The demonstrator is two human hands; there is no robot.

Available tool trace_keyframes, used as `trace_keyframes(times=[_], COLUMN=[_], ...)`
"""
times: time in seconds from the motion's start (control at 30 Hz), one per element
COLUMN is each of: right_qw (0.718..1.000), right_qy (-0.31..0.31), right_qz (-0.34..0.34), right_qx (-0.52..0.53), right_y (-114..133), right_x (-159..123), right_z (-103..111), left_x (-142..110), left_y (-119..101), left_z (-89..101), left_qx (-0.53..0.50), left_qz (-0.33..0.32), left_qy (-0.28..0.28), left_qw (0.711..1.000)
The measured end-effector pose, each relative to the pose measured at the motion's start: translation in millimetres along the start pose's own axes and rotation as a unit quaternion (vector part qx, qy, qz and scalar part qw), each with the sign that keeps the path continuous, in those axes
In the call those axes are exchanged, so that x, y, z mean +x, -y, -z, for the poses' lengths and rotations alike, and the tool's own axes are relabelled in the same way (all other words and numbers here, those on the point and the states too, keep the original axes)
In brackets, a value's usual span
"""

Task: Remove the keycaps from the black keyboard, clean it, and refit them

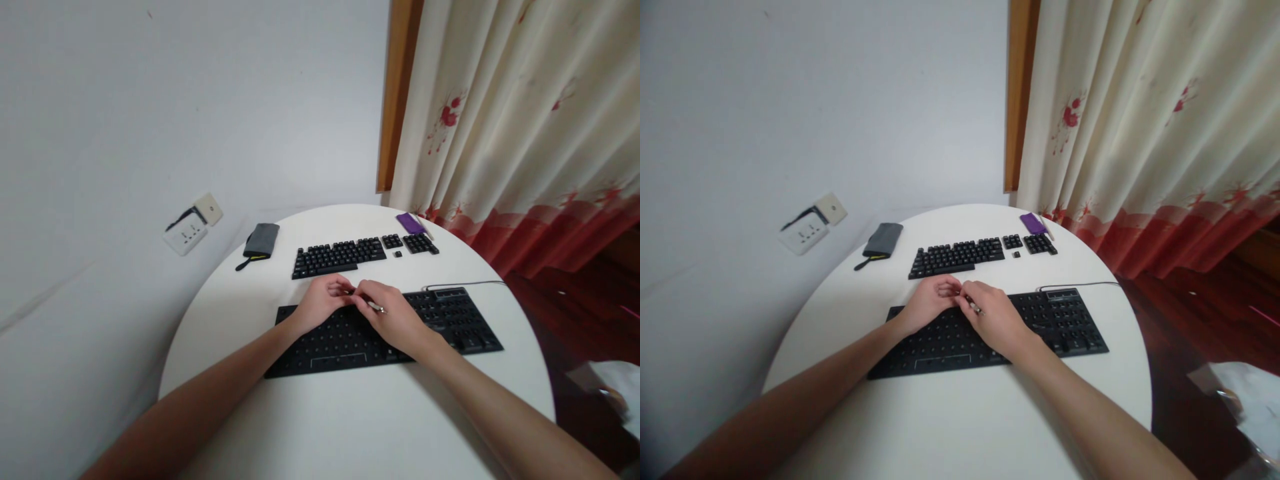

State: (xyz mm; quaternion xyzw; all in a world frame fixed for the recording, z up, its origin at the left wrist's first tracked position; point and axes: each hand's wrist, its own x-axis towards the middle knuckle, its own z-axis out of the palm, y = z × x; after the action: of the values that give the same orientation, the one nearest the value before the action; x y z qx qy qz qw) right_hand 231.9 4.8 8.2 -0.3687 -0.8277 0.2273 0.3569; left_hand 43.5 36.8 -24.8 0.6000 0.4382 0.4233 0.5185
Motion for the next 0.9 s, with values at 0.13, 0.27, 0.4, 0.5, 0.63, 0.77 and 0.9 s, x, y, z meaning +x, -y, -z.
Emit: trace_keyframes(times=[0.13, 0.27, 0.4, 0.5, 0.63, 0.77, 0.9], right_qw=[1.000, 1.000, 0.999, 0.997, 0.992, 0.981, 0.964], right_qy=[-0.010, -0.015, -0.035, -0.059, -0.099, -0.092, -0.089], right_qz=[-0.014, -0.022, -0.025, -0.042, -0.067, -0.092, -0.117], right_qx=[0.009, 0.002, -0.012, -0.012, 0.042, 0.145, 0.223], right_y=[-2, -4, -2, 1, -1, -9, -14], right_x=[0, -1, -3, -3, -2, 1, 3], right_z=[-1, -4, -9, -12, -15, -18, -20], left_x=[-1, -1, 0, 0, -1, -3, -3], left_y=[-3, -3, 0, 1, -1, -2, 0], left_z=[0.5, -0.1, -1.8, -2.6, -3.3, -5.6, -7.0], left_qx=[0.004, 0.024, 0.023, 0.023, 0.024, 0.043, 0.042], left_qz=[-0.014, -0.039, -0.034, -0.032, -0.057, -0.096, -0.091], left_qy=[0.009, -0.022, -0.037, -0.039, -0.040, -0.041, -0.049], left_qw=[1.000, 0.999, 0.998, 0.998, 0.997, 0.994, 0.994])
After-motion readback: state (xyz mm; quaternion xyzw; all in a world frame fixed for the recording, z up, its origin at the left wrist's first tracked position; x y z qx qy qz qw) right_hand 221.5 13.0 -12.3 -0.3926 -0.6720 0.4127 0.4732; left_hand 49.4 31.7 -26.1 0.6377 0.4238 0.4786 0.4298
